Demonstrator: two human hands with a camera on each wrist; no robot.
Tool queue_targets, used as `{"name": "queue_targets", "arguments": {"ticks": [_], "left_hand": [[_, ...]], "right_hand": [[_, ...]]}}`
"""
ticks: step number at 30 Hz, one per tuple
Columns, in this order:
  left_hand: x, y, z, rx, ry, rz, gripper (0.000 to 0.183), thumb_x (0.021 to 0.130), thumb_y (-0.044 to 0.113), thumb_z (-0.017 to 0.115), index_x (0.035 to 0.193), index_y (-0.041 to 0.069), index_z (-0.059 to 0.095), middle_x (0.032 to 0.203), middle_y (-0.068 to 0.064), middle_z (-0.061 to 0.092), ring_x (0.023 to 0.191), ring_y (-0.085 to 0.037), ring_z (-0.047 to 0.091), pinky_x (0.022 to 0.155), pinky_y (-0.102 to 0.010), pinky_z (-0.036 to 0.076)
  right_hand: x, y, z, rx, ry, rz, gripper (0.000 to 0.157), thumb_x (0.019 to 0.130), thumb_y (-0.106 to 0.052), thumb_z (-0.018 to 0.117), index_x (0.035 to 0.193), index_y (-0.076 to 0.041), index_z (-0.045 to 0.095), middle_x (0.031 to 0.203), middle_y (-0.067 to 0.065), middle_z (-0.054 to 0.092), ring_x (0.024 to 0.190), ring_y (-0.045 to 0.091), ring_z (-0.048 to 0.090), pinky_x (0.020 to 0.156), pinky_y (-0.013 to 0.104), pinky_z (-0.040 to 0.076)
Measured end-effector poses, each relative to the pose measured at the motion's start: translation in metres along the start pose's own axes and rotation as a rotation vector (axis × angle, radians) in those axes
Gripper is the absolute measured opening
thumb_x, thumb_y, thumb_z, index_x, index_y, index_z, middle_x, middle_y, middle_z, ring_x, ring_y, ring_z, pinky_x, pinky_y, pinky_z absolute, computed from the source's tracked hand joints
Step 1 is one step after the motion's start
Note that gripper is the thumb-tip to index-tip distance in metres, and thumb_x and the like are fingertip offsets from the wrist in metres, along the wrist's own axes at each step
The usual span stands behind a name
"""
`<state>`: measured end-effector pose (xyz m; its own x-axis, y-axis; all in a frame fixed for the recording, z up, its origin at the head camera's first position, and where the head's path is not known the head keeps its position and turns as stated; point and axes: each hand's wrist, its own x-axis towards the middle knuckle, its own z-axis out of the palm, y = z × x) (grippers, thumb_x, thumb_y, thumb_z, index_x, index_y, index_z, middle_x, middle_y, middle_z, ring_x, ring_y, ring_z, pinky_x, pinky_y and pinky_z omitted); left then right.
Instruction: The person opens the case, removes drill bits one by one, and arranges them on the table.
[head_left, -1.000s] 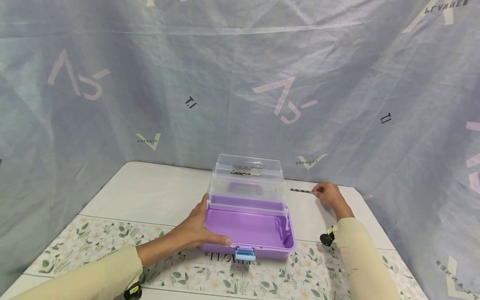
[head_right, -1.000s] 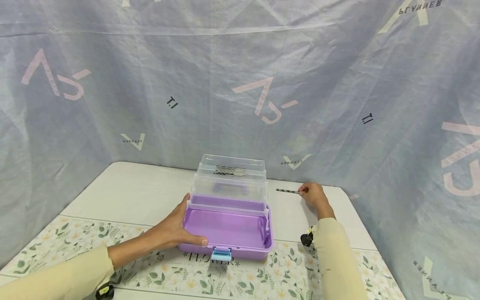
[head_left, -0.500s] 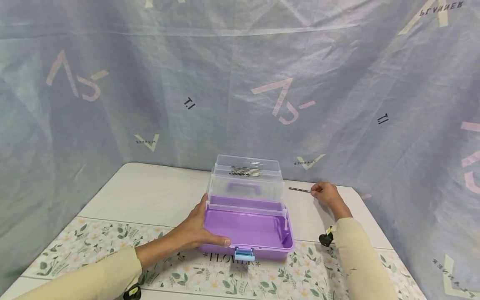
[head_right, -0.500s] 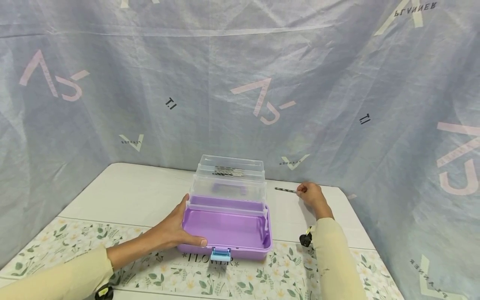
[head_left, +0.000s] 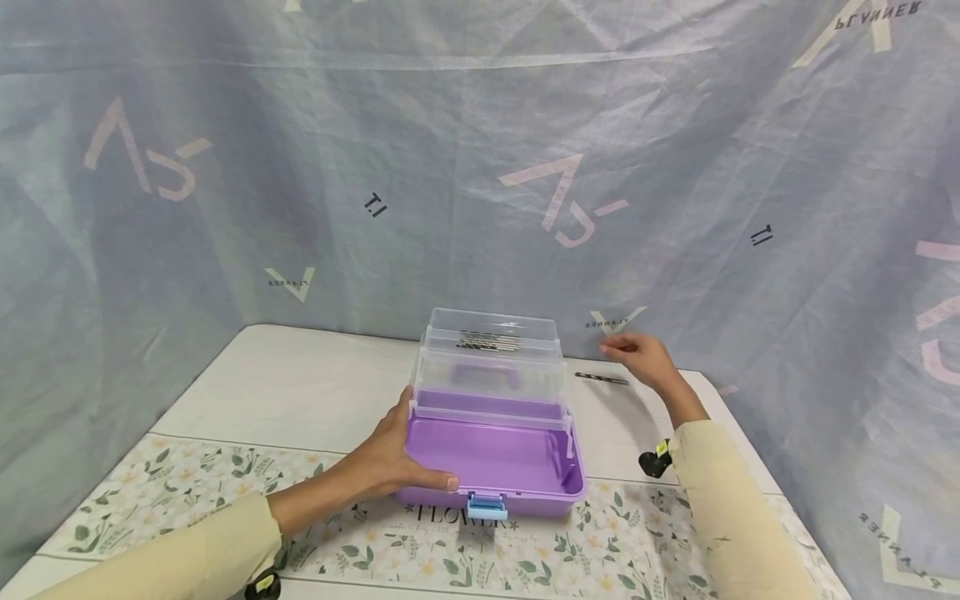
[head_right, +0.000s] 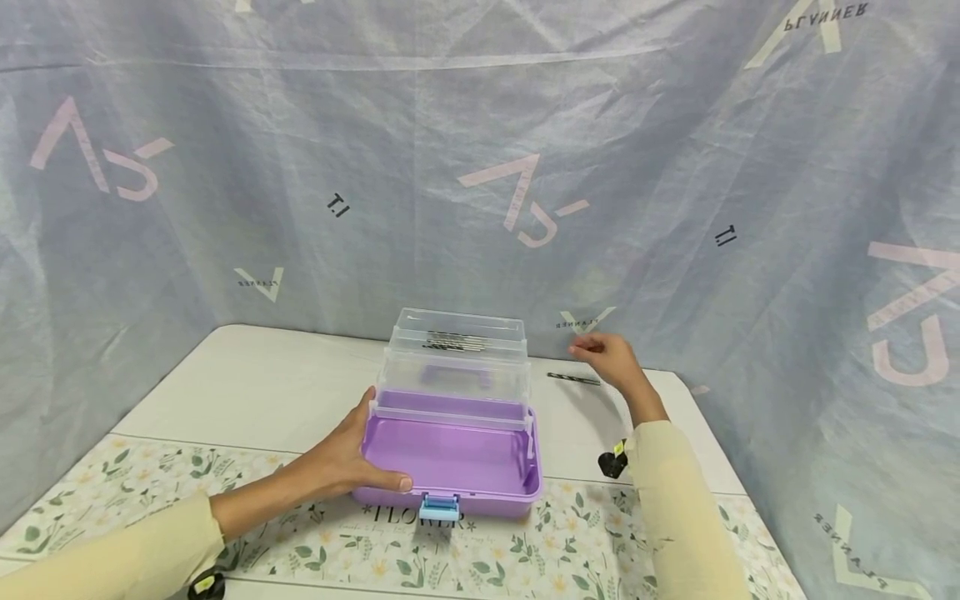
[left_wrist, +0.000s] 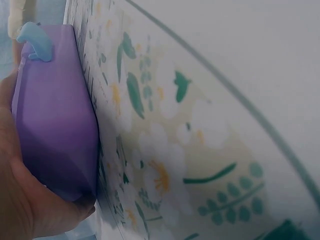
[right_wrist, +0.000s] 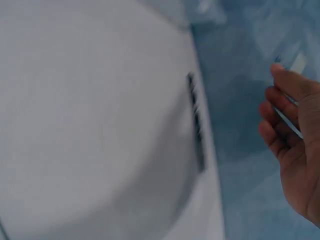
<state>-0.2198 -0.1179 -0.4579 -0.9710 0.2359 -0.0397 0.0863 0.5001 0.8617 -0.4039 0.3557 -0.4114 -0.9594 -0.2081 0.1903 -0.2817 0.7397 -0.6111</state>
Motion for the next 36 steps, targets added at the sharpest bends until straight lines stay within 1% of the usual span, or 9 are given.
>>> {"name": "queue_targets", "arguments": {"ticks": [2, 5, 9, 12, 15, 19, 24, 31, 36], "left_hand": [[-0.001, 0.000, -0.001, 0.006, 0.000, -0.009, 0.177, 0.060, 0.056, 0.111, 0.183, 0.019, -0.011, 0.188, -0.026, 0.014, 0.166, -0.052, 0.037, 0.132, -0.080, 0.031], [-0.001, -0.001, -0.001, 0.015, 0.002, -0.011, 0.176, 0.060, 0.057, 0.111, 0.183, 0.021, -0.011, 0.187, -0.027, 0.015, 0.166, -0.053, 0.036, 0.132, -0.080, 0.032], [0.000, -0.002, -0.001, 0.017, 0.005, -0.009, 0.177, 0.059, 0.058, 0.111, 0.183, 0.020, -0.010, 0.187, -0.027, 0.016, 0.166, -0.053, 0.036, 0.132, -0.079, 0.033], [0.000, -0.002, -0.001, 0.022, 0.003, -0.015, 0.178, 0.059, 0.059, 0.111, 0.182, 0.018, -0.010, 0.188, -0.028, 0.013, 0.167, -0.055, 0.034, 0.132, -0.079, 0.032], [-0.001, -0.001, -0.001, 0.030, 0.000, -0.024, 0.178, 0.059, 0.060, 0.110, 0.182, 0.018, -0.011, 0.188, -0.028, 0.011, 0.168, -0.055, 0.031, 0.132, -0.080, 0.031], [-0.001, -0.001, 0.000, 0.019, -0.002, -0.025, 0.178, 0.059, 0.059, 0.111, 0.182, 0.018, -0.012, 0.188, -0.028, 0.012, 0.165, -0.055, 0.037, 0.132, -0.079, 0.033], [0.000, -0.001, 0.001, 0.000, 0.006, 0.004, 0.176, 0.058, 0.056, 0.112, 0.183, 0.020, -0.008, 0.183, -0.028, 0.025, 0.156, -0.048, 0.050, 0.130, -0.077, 0.038], [0.000, -0.001, 0.001, 0.012, 0.004, 0.002, 0.177, 0.058, 0.057, 0.111, 0.183, 0.020, -0.008, 0.184, -0.028, 0.023, 0.160, -0.050, 0.046, 0.131, -0.078, 0.036], [0.000, 0.000, 0.001, 0.010, 0.000, -0.014, 0.178, 0.058, 0.058, 0.111, 0.183, 0.019, -0.010, 0.186, -0.028, 0.017, 0.162, -0.052, 0.043, 0.132, -0.078, 0.035]], "right_hand": [[0.004, -0.015, -0.002, 0.038, -0.005, -0.018, 0.049, 0.114, -0.040, 0.069, 0.146, -0.003, 0.074, 0.145, 0.025, 0.074, 0.131, 0.045, 0.070, 0.111, 0.064, 0.060], [0.012, -0.039, -0.003, 0.062, -0.005, -0.072, 0.047, 0.114, -0.039, 0.071, 0.145, -0.004, 0.075, 0.148, 0.024, 0.073, 0.131, 0.043, 0.070, 0.112, 0.064, 0.059], [0.021, -0.069, 0.003, 0.065, -0.008, -0.149, 0.040, 0.113, -0.032, 0.072, 0.141, -0.004, 0.078, 0.145, 0.022, 0.076, 0.121, 0.039, 0.072, 0.101, 0.050, 0.061], [0.027, -0.087, 0.011, 0.062, -0.029, -0.196, 0.036, 0.113, -0.030, 0.073, 0.137, -0.004, 0.081, 0.137, 0.020, 0.080, 0.113, 0.039, 0.073, 0.091, 0.037, 0.059], [0.033, -0.100, 0.019, 0.065, -0.057, -0.232, 0.034, 0.112, -0.027, 0.074, 0.135, -0.004, 0.082, 0.136, 0.020, 0.081, 0.110, 0.042, 0.074, 0.087, 0.033, 0.058], [0.038, -0.111, 0.030, 0.043, -0.084, -0.263, 0.031, 0.110, -0.022, 0.076, 0.134, -0.003, 0.082, 0.135, 0.021, 0.081, 0.111, 0.037, 0.076, 0.088, 0.033, 0.059], [0.044, -0.121, 0.041, -0.017, -0.122, -0.268, 0.027, 0.110, -0.022, 0.075, 0.131, -0.006, 0.085, 0.132, 0.019, 0.083, 0.111, 0.033, 0.076, 0.088, 0.039, 0.058], [0.054, -0.124, 0.051, -0.036, -0.149, -0.264, 0.023, 0.108, -0.020, 0.079, 0.126, -0.009, 0.087, 0.131, 0.016, 0.084, 0.124, 0.036, 0.077, 0.100, 0.053, 0.064], [0.060, -0.123, 0.056, -0.013, -0.156, -0.282, 0.020, 0.104, -0.013, 0.082, 0.121, -0.004, 0.088, 0.127, 0.019, 0.085, 0.121, 0.038, 0.079, 0.099, 0.053, 0.065]]}}
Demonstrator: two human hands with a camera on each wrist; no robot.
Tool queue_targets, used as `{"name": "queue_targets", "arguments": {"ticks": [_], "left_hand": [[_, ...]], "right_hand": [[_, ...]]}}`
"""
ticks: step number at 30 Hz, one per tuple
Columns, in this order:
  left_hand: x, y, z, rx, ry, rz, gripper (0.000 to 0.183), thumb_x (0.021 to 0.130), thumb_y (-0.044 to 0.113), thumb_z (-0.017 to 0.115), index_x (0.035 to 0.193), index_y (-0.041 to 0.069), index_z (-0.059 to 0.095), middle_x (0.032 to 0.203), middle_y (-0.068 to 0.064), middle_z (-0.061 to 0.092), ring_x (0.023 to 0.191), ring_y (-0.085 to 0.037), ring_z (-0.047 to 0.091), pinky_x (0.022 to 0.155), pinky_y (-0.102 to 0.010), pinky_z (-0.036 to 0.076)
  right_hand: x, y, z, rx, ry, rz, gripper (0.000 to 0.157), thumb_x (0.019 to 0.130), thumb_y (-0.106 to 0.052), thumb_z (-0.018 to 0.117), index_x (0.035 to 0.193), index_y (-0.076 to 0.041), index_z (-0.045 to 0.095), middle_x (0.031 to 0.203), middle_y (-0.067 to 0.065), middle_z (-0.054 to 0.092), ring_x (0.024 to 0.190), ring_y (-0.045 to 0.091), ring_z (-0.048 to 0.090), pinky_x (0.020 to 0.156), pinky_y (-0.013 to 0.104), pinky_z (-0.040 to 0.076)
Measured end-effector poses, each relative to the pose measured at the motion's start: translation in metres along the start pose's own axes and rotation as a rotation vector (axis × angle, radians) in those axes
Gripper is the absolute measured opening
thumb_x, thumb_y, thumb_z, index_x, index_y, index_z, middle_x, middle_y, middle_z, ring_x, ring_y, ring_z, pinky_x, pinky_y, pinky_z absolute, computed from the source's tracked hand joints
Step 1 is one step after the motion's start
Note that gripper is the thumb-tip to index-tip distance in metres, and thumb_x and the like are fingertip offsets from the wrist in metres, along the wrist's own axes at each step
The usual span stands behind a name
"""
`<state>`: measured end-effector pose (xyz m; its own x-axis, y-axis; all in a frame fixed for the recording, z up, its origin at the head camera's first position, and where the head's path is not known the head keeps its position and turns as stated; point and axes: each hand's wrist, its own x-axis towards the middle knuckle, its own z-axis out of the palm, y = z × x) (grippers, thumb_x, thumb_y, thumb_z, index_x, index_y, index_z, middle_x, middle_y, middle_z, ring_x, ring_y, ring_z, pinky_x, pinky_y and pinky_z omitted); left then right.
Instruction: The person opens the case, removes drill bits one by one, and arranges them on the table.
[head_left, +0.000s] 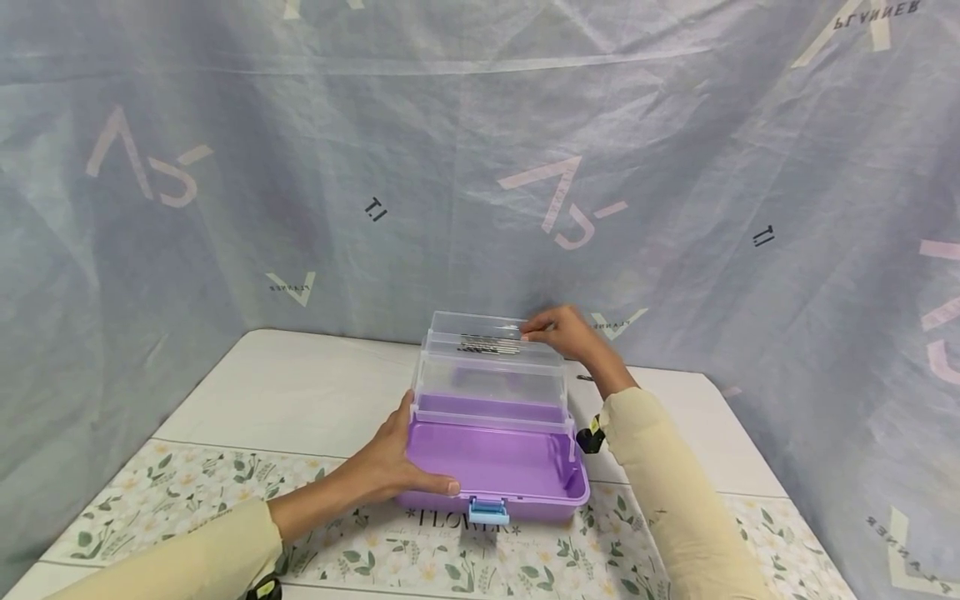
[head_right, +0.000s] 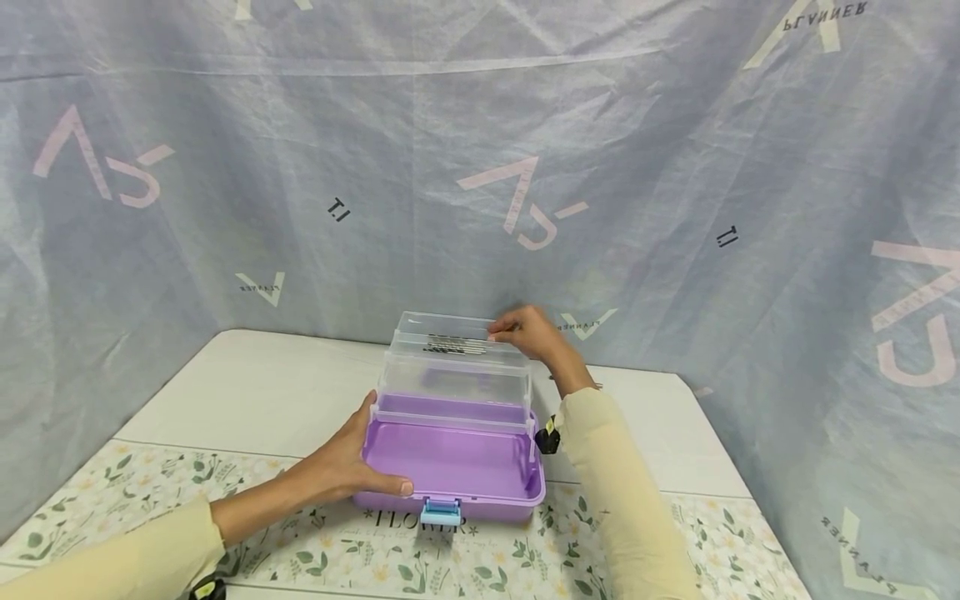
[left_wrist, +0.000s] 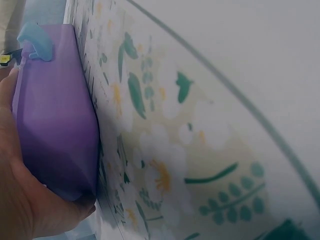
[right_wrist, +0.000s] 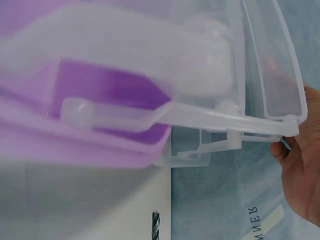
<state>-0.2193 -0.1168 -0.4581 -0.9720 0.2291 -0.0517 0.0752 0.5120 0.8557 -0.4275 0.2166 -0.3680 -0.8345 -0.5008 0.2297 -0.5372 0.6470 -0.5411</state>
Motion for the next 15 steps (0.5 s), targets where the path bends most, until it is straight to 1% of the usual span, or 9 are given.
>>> {"name": "queue_targets", "arguments": {"ticks": [4, 9, 12, 15], "left_hand": [[-0.0006, 0.0007, 0.0001, 0.009, 0.000, -0.010, 0.178, 0.059, 0.058, 0.111, 0.182, 0.019, -0.011, 0.187, -0.028, 0.014, 0.164, -0.054, 0.039, 0.131, -0.078, 0.034], [-0.0013, 0.0013, -0.0003, 0.025, 0.000, -0.024, 0.178, 0.059, 0.061, 0.110, 0.182, 0.021, -0.012, 0.188, -0.028, 0.011, 0.166, -0.056, 0.034, 0.131, -0.079, 0.034], [-0.0017, 0.0012, -0.0005, 0.024, -0.002, -0.029, 0.178, 0.059, 0.061, 0.110, 0.182, 0.022, -0.012, 0.188, -0.028, 0.011, 0.166, -0.056, 0.035, 0.131, -0.080, 0.035], [-0.0012, 0.0004, -0.0004, 0.006, 0.001, -0.014, 0.178, 0.058, 0.059, 0.111, 0.183, 0.021, -0.010, 0.187, -0.028, 0.017, 0.163, -0.053, 0.041, 0.131, -0.079, 0.035]], "right_hand": [[0.0026, -0.0005, 0.0007, 0.006, -0.016, 0.012, 0.019, 0.104, -0.010, 0.082, 0.121, -0.004, 0.088, 0.127, 0.019, 0.084, 0.119, 0.039, 0.079, 0.098, 0.051, 0.067], [0.0045, -0.0040, 0.0001, -0.022, -0.046, -0.013, 0.019, 0.105, -0.008, 0.080, 0.122, -0.003, 0.087, 0.126, 0.020, 0.084, 0.117, 0.040, 0.080, 0.096, 0.049, 0.068], [0.0054, -0.0052, -0.0004, -0.049, -0.060, -0.015, 0.018, 0.105, -0.008, 0.079, 0.121, -0.003, 0.088, 0.124, 0.020, 0.085, 0.115, 0.039, 0.080, 0.094, 0.047, 0.068], [0.0067, -0.0062, 0.0001, -0.069, -0.071, -0.013, 0.017, 0.105, -0.009, 0.080, 0.120, -0.005, 0.088, 0.123, 0.019, 0.085, 0.114, 0.038, 0.080, 0.094, 0.047, 0.068]]}}
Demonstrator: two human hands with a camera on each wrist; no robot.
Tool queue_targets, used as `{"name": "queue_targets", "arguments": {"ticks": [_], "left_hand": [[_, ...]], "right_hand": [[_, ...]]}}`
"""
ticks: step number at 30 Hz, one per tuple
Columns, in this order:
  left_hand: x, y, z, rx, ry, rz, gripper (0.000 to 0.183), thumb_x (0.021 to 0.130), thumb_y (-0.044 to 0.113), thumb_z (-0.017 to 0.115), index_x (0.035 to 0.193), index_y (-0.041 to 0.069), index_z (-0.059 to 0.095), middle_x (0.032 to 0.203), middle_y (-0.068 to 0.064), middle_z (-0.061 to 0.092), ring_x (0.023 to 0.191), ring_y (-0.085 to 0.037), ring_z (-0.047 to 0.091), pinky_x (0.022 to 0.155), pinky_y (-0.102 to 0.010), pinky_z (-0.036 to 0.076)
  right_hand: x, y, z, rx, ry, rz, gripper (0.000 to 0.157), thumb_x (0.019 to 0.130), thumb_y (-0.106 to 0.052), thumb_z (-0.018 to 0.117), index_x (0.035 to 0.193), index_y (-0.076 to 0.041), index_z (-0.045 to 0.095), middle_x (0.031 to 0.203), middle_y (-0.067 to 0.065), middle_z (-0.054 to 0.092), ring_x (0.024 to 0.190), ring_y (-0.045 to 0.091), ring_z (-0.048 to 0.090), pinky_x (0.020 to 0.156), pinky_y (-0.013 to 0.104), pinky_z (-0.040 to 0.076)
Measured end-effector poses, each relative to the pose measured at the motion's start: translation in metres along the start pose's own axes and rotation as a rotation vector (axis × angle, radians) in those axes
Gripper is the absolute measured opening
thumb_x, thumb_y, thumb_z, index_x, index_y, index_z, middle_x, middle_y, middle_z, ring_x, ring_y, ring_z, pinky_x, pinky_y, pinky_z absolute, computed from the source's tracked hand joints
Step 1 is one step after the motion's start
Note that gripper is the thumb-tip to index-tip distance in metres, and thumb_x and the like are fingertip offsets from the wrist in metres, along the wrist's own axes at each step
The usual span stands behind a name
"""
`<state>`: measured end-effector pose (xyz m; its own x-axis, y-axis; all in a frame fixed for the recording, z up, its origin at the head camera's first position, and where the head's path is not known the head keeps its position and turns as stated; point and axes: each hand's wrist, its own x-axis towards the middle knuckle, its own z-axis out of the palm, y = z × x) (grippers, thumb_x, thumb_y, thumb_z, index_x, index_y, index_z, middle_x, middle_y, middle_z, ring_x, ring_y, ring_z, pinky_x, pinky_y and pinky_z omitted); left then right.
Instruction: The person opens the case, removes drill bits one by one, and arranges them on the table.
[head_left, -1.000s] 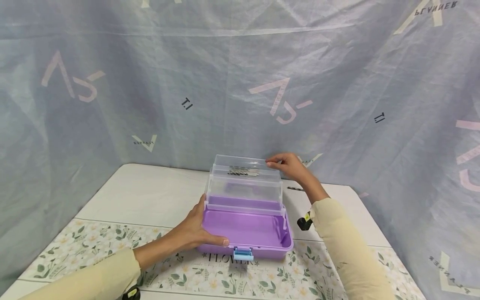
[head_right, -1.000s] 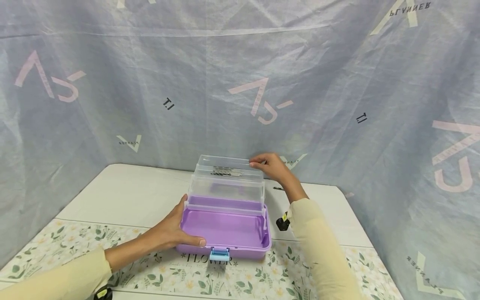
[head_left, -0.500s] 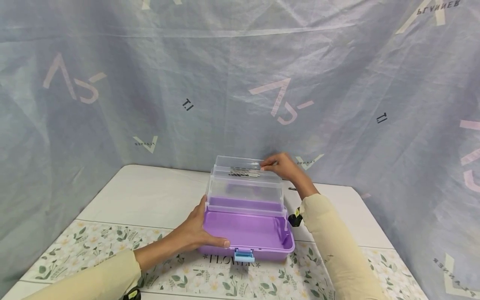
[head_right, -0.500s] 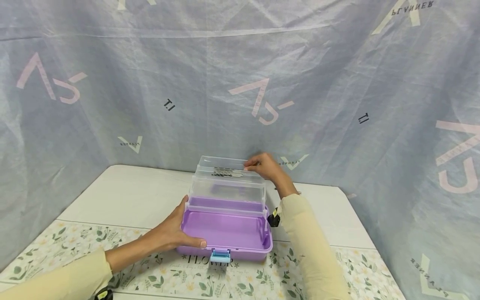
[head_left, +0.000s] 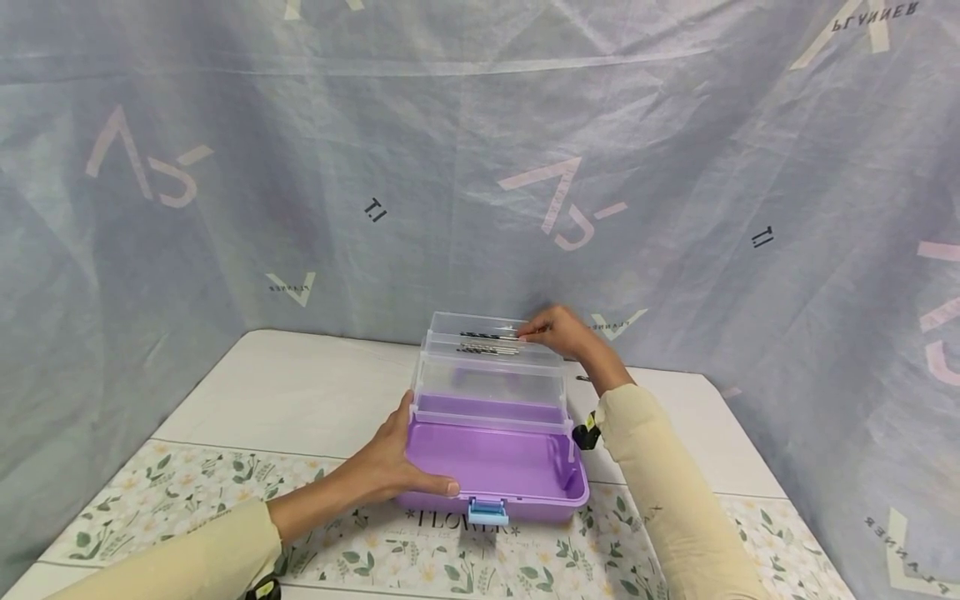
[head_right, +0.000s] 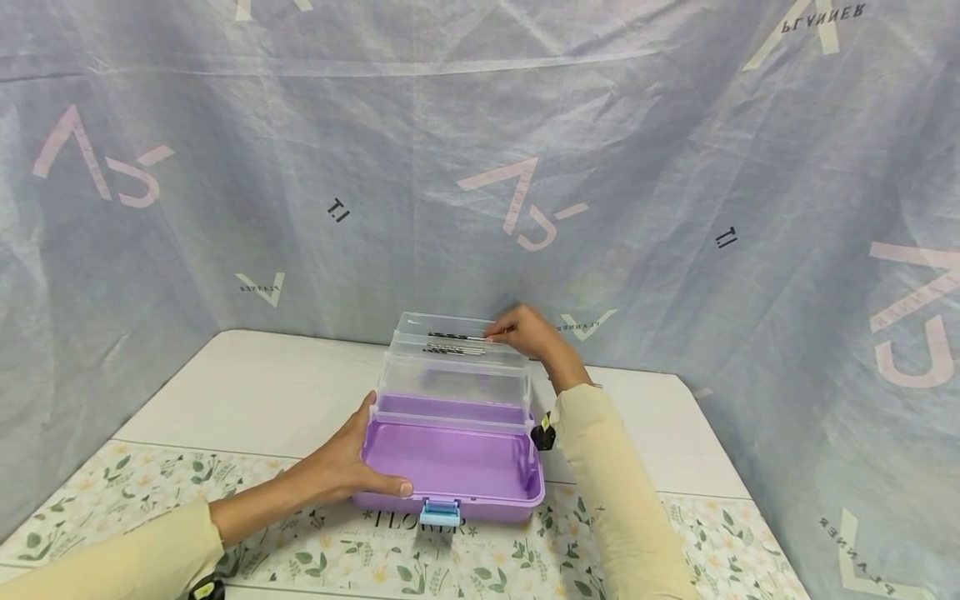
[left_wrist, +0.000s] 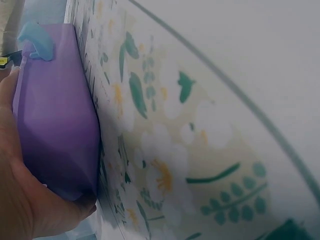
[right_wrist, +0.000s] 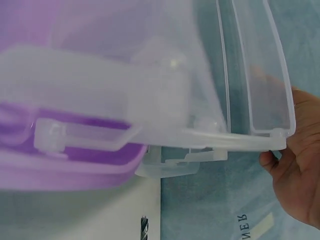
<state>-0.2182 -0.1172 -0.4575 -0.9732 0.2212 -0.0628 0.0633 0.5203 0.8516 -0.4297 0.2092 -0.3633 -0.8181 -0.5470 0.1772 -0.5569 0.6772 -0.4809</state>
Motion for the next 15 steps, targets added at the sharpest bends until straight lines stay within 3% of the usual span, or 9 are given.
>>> {"name": "queue_targets", "arguments": {"ticks": [9, 15], "left_hand": [[0.0025, -0.0033, 0.0005, -0.054, -0.005, 0.056, 0.174, 0.059, 0.054, 0.112, 0.183, 0.023, -0.007, 0.181, -0.024, 0.031, 0.156, -0.042, 0.051, 0.132, -0.075, 0.037], [0.0025, -0.0033, 0.0008, -0.034, -0.004, 0.048, 0.175, 0.059, 0.055, 0.111, 0.183, 0.022, -0.007, 0.182, -0.025, 0.029, 0.157, -0.045, 0.049, 0.131, -0.077, 0.038]], "right_hand": [[0.0020, 0.0007, 0.0015, -0.005, 0.001, 0.005, 0.015, 0.105, -0.010, 0.080, 0.116, -0.006, 0.090, 0.119, 0.016, 0.086, 0.103, 0.029, 0.079, 0.084, 0.035, 0.063], [-0.0013, 0.0021, -0.0005, -0.008, -0.002, -0.005, 0.017, 0.109, -0.012, 0.076, 0.116, -0.003, 0.088, 0.119, 0.017, 0.086, 0.109, 0.031, 0.078, 0.095, 0.045, 0.065]]}}
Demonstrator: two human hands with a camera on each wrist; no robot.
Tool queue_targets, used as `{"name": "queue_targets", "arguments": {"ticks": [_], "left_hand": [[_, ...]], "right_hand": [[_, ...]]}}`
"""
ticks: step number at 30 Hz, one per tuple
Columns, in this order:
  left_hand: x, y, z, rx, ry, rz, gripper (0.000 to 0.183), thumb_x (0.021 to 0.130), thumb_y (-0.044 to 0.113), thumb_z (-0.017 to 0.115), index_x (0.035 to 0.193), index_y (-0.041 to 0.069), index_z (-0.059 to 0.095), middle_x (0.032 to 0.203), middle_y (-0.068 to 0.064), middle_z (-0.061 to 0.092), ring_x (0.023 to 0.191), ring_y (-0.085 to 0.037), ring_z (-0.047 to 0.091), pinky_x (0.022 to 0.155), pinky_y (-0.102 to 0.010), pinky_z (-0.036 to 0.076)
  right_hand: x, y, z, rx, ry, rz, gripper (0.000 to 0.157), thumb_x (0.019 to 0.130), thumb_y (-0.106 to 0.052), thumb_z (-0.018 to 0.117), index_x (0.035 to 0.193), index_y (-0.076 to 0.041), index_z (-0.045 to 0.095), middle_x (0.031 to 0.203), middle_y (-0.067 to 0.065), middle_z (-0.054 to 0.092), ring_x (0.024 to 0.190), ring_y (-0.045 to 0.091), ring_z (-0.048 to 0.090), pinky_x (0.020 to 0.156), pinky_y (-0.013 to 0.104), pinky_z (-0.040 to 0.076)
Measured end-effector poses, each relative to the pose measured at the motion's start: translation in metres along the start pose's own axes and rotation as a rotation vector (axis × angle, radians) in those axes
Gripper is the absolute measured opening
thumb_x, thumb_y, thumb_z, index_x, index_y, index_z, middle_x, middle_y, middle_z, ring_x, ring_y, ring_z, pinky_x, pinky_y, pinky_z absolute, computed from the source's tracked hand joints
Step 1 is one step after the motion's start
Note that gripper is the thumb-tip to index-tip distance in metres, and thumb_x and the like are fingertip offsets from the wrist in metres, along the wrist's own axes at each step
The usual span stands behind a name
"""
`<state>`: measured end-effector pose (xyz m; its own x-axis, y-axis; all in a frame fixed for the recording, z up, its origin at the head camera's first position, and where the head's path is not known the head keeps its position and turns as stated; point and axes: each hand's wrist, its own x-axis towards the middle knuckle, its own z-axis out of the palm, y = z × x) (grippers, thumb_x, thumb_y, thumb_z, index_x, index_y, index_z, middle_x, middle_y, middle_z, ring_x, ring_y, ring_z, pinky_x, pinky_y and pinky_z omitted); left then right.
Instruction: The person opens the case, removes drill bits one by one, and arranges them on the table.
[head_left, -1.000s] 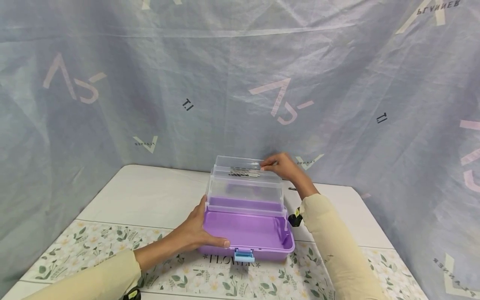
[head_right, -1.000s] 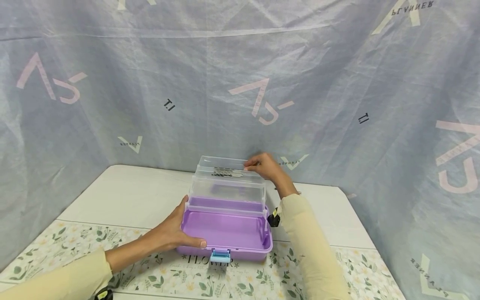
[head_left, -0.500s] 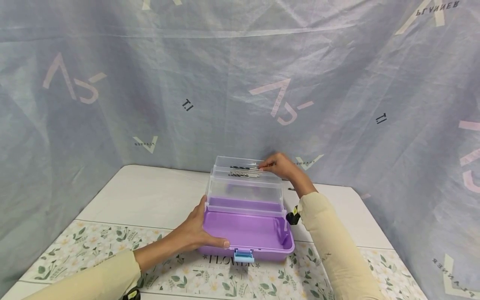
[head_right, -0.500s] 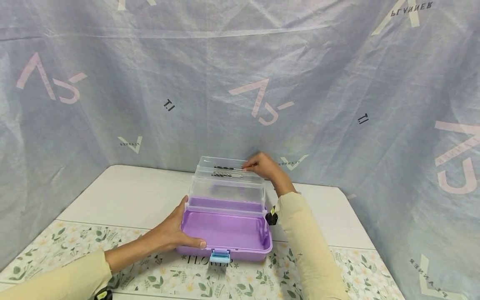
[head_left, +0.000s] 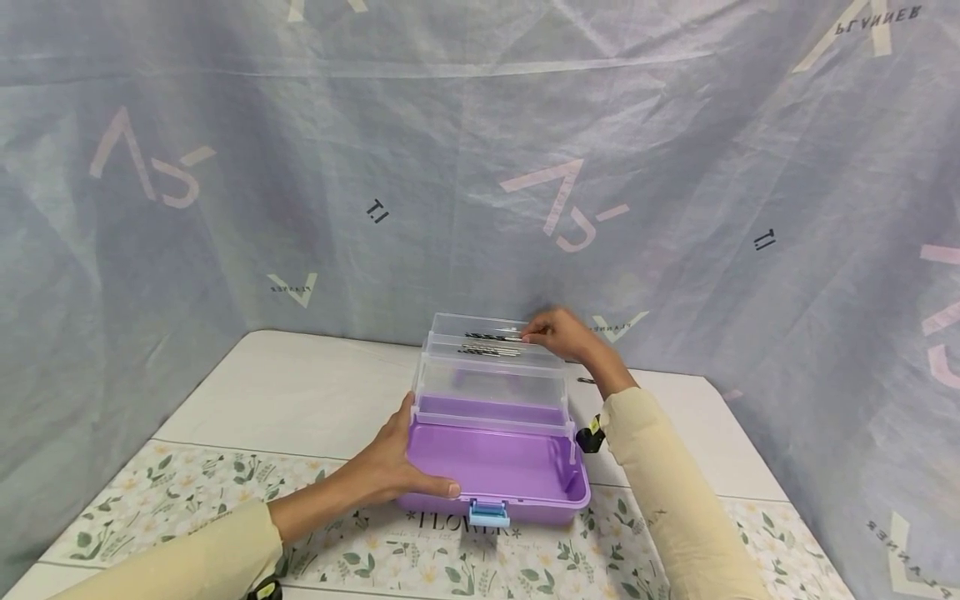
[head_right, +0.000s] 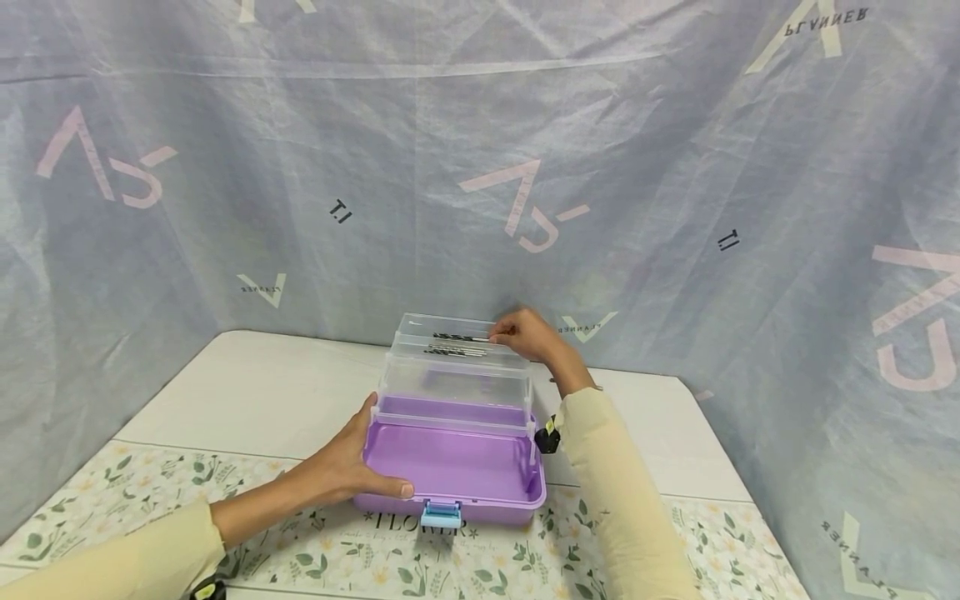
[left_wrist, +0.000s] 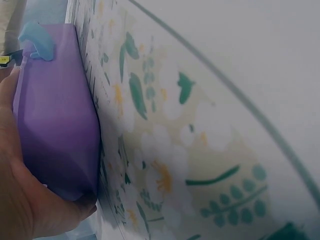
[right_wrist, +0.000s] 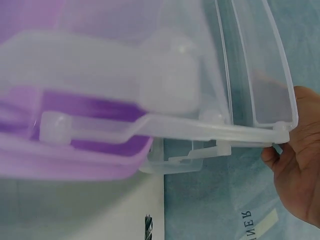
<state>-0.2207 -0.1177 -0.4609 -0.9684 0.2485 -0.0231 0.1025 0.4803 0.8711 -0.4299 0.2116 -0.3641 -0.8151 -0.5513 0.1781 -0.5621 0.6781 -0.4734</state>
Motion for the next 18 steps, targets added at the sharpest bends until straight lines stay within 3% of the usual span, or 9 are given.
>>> {"name": "queue_targets", "arguments": {"ticks": [7, 18], "left_hand": [[0.0002, 0.0011, -0.0005, 0.015, 0.007, 0.001, 0.175, 0.058, 0.057, 0.111, 0.183, 0.021, -0.005, 0.181, -0.026, 0.031, 0.153, -0.045, 0.053, 0.129, -0.076, 0.042], [-0.0005, 0.0008, -0.0005, 0.020, 0.011, -0.003, 0.175, 0.058, 0.057, 0.111, 0.183, 0.020, -0.006, 0.182, -0.027, 0.028, 0.156, -0.047, 0.050, 0.129, -0.078, 0.040]], "right_hand": [[-0.0040, -0.0001, -0.0017, 0.029, -0.003, 0.023, 0.020, 0.112, -0.014, 0.071, 0.115, 0.000, 0.084, 0.116, 0.018, 0.084, 0.103, 0.026, 0.073, 0.091, 0.040, 0.059], [-0.0095, 0.0057, 0.0016, 0.101, 0.038, 0.045, 0.026, 0.115, -0.018, 0.064, 0.119, 0.003, 0.079, 0.112, 0.017, 0.079, 0.112, 0.034, 0.073, 0.106, 0.058, 0.060]]}}
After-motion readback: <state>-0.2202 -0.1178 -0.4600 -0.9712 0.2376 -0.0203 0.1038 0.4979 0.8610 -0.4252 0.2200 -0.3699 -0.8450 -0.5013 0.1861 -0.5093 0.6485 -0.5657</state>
